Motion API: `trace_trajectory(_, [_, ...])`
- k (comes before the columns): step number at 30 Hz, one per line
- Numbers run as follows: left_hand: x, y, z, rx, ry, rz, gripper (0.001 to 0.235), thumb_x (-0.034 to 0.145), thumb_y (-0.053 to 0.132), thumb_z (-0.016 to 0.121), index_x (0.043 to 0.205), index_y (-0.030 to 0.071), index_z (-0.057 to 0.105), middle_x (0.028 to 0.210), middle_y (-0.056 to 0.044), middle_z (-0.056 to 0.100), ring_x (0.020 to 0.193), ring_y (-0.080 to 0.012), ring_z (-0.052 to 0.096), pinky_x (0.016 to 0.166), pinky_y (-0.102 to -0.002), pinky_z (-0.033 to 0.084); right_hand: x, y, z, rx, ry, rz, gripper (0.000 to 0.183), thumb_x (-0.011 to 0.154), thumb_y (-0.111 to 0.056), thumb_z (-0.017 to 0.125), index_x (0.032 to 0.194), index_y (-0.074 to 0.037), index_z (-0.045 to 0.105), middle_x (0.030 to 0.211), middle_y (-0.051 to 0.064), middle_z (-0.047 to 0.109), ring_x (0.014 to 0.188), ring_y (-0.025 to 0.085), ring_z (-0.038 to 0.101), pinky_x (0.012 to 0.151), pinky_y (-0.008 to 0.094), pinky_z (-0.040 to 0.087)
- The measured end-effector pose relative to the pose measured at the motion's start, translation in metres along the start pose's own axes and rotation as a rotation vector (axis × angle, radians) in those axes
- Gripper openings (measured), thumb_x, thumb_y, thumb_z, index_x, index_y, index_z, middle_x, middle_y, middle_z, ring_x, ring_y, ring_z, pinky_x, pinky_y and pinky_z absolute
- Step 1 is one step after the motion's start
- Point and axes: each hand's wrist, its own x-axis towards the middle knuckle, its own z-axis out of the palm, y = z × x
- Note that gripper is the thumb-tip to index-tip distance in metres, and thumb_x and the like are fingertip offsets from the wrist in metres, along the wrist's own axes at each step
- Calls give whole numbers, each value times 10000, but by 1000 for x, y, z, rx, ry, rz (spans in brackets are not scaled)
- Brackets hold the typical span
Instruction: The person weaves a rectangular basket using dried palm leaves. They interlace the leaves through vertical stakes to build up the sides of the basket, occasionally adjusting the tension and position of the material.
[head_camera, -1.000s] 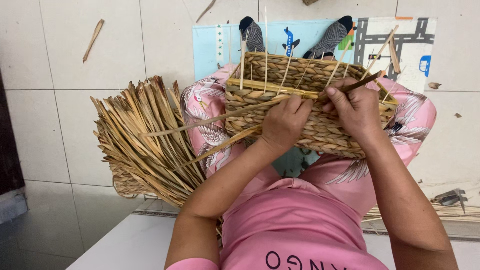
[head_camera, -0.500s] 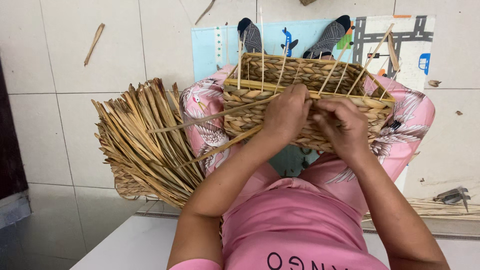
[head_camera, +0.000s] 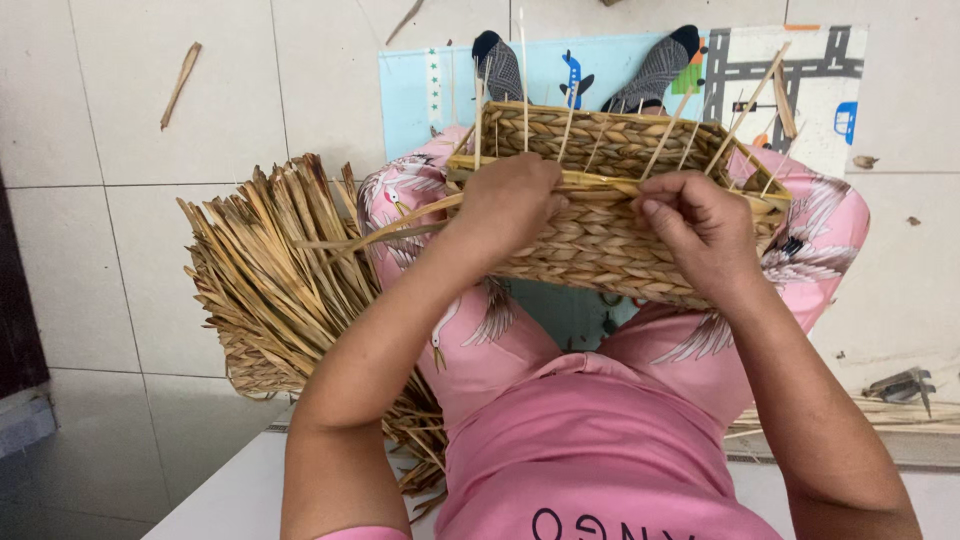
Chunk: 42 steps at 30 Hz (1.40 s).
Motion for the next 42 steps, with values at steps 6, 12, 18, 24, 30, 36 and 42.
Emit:
trace_trajectory(6, [-7, 3, -2, -81, 112, 65, 197, 792, 193, 778, 889, 43, 693, 877, -141, 674, 830, -384, 676, 704, -508, 513, 29, -42, 23, -485, -94, -349, 257, 876, -81, 782, 1116, -4, 728, 1021, 152, 719, 865, 308, 712, 739, 393, 572])
trace_trajectory(12, [-40, 16, -15, 96, 548, 227, 180, 858, 107, 713, 1025, 42, 706, 1019, -104, 653, 1030, -321, 634, 882, -481, 531, 51, -28, 37, -588, -154, -321, 157, 872, -118, 784, 997, -51, 717, 970, 140, 705, 868, 352, 700, 744, 446, 559])
trace_trajectory(18, [-44, 25, 14, 40, 518, 276, 234, 883, 112, 641, 1098, 30, 678, 1122, -159, 647, 1134, -337, 628, 956, -450, 549, 40, -11, 25, -415, -158, -299, 151, 912, -35, 736, 1047, -28, 668, 984, 140, 683, 906, 339, 690, 761, 418, 548])
trace_trajectory(24, [0, 16, 24, -304, 139, -6, 158, 959, 200, 667, 989, 45, 671, 911, -93, 713, 823, -277, 703, 679, -426, 541, 30, -9, 15, -258, -197, -417, 167, 903, -10, 716, 1045, -42, 636, 1196, 136, 667, 1059, 311, 687, 829, 385, 561])
trace_trajectory(30, [-48, 32, 44, -602, 393, 50, 126, 1021, 210, 657, 1067, 96, 681, 975, -77, 713, 882, -245, 726, 750, -385, 570, 50, -6, 28, -380, -125, -359, 145, 881, -42, 764, 1000, -42, 683, 1064, 97, 674, 964, 312, 690, 803, 394, 553])
trace_trajectory(36, [-36, 14, 12, -17, 618, 300, 315, 916, 289, 688, 1096, 31, 672, 1102, -120, 685, 1051, -308, 622, 888, -436, 448, 61, -26, 27, -528, -251, -460, 235, 835, 2, 710, 1068, -17, 701, 1180, 162, 658, 1009, 359, 675, 829, 417, 554])
trace_trajectory(42, [-17, -6, 10, 130, 461, 236, 65, 877, 119, 685, 934, 124, 654, 913, -52, 598, 929, -273, 587, 859, -434, 435, 49, -16, 38, -419, -84, -376, 146, 917, -7, 733, 1059, -36, 721, 1082, 157, 678, 944, 331, 695, 795, 395, 560])
